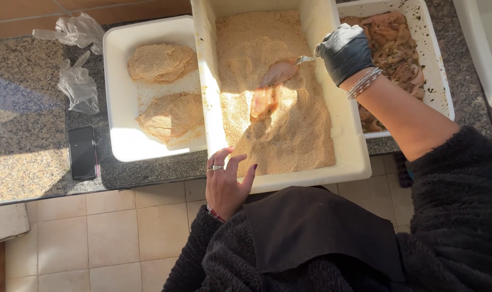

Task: Breading marinated chicken fillets by coating them in breadcrumbs and transferring them to a storage bin.

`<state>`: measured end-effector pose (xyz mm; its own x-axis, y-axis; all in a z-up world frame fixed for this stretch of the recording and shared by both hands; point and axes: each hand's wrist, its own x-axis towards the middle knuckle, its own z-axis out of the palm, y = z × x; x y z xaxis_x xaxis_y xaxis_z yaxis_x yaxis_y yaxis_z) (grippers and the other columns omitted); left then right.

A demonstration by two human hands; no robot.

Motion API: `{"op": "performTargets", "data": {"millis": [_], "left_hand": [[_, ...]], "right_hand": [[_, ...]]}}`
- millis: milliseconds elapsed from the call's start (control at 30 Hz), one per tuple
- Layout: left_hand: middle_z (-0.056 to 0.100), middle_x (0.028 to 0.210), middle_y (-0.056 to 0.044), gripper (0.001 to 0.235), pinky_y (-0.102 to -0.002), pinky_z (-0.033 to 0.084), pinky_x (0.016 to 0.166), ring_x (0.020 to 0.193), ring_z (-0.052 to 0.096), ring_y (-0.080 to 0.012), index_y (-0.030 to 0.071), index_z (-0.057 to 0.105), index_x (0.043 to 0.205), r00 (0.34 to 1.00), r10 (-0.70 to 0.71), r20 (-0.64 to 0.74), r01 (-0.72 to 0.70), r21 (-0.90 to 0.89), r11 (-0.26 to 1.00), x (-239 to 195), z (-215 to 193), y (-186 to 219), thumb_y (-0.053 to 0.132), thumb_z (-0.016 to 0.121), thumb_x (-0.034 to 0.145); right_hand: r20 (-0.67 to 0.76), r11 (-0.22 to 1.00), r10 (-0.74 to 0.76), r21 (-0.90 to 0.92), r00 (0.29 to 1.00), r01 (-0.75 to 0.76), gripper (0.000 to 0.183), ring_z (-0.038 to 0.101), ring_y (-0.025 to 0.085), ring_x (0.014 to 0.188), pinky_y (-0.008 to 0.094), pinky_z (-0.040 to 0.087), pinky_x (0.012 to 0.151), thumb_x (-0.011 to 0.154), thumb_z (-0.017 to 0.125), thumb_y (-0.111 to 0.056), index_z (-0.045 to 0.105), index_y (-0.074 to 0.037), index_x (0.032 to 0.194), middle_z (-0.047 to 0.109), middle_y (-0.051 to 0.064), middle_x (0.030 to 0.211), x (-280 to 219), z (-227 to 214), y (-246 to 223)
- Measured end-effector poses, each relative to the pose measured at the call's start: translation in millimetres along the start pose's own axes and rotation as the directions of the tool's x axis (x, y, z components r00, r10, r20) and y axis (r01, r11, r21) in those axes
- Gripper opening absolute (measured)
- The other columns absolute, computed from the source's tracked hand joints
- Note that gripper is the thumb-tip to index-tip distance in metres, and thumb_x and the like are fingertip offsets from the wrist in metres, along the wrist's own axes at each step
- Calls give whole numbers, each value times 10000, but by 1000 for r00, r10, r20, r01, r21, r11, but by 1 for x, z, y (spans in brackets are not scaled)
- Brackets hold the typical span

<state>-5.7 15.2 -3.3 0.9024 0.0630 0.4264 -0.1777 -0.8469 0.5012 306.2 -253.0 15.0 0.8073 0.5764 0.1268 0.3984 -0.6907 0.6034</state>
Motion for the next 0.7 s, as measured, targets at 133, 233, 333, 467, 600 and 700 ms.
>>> {"op": "performTargets", "data": {"millis": [133, 233, 333, 467, 600, 700], "left_hand": [[550, 1231, -113, 317, -455, 449, 1080, 1242, 535, -319, 106, 684, 1085, 1000, 7, -22, -7, 35, 999, 0, 0, 2, 314, 806, 878], [550, 1233, -112, 316, -450, 453, 1079, 1244, 533, -322, 106, 682, 1088, 1000, -7, -17, 7, 27, 1000, -3, -1, 1, 314, 805, 885], [549, 1227, -112, 319, -448, 456, 1075, 1243, 533, -321, 107, 684, 1094, 1000, -4, -19, 4, 22, 1000, -1, 0, 0, 319, 806, 889], [551, 1231, -116, 314, -457, 458, 1078, 1245, 536, -319, 112, 685, 1093, 1000, 9, -8, -9, 19, 1000, 0, -2, 3, 312, 805, 883], [554, 1249, -117, 315, -467, 458, 1071, 1249, 531, -332, 110, 682, 1090, 1000, 22, -16, -22, 28, 999, 0, -3, 4, 310, 807, 881], [553, 1245, -120, 323, -464, 465, 1053, 1239, 526, -343, 107, 683, 1090, 1000, 20, -10, -20, 9, 1000, 1, -3, 3, 306, 810, 871]], "right_hand": [[-152, 948, -14, 312, 988, 61, 241, 668, 251, 889, 393, 505, 801, 1074, 577, -254, 763, -226, 923, 714, 23, 887, -7, 48, -31], [-146, 966, -119, 212, 982, 148, 194, 678, 230, 894, 387, 516, 793, 1004, 602, -193, 766, -246, 914, 719, -8, 890, -25, 32, -30], [-17, 986, -122, 115, 992, 123, 167, 687, 226, 869, 404, 523, 776, 940, 633, -191, 775, -259, 887, 718, -10, 826, -40, -8, -5], [-200, 976, -30, 206, 979, 72, 125, 684, 237, 868, 408, 519, 794, 937, 667, -208, 785, -248, 931, 707, 2, 818, -51, -15, 0], [-112, 992, -80, 90, 990, 91, 138, 688, 233, 815, 389, 522, 747, 900, 656, -171, 769, -237, 857, 707, 24, 773, -63, 10, -14], [-242, 948, 67, 319, 968, 14, 164, 687, 251, 801, 412, 552, 837, 935, 644, -134, 783, -213, 899, 726, 55, 839, -86, 6, 14]]}}
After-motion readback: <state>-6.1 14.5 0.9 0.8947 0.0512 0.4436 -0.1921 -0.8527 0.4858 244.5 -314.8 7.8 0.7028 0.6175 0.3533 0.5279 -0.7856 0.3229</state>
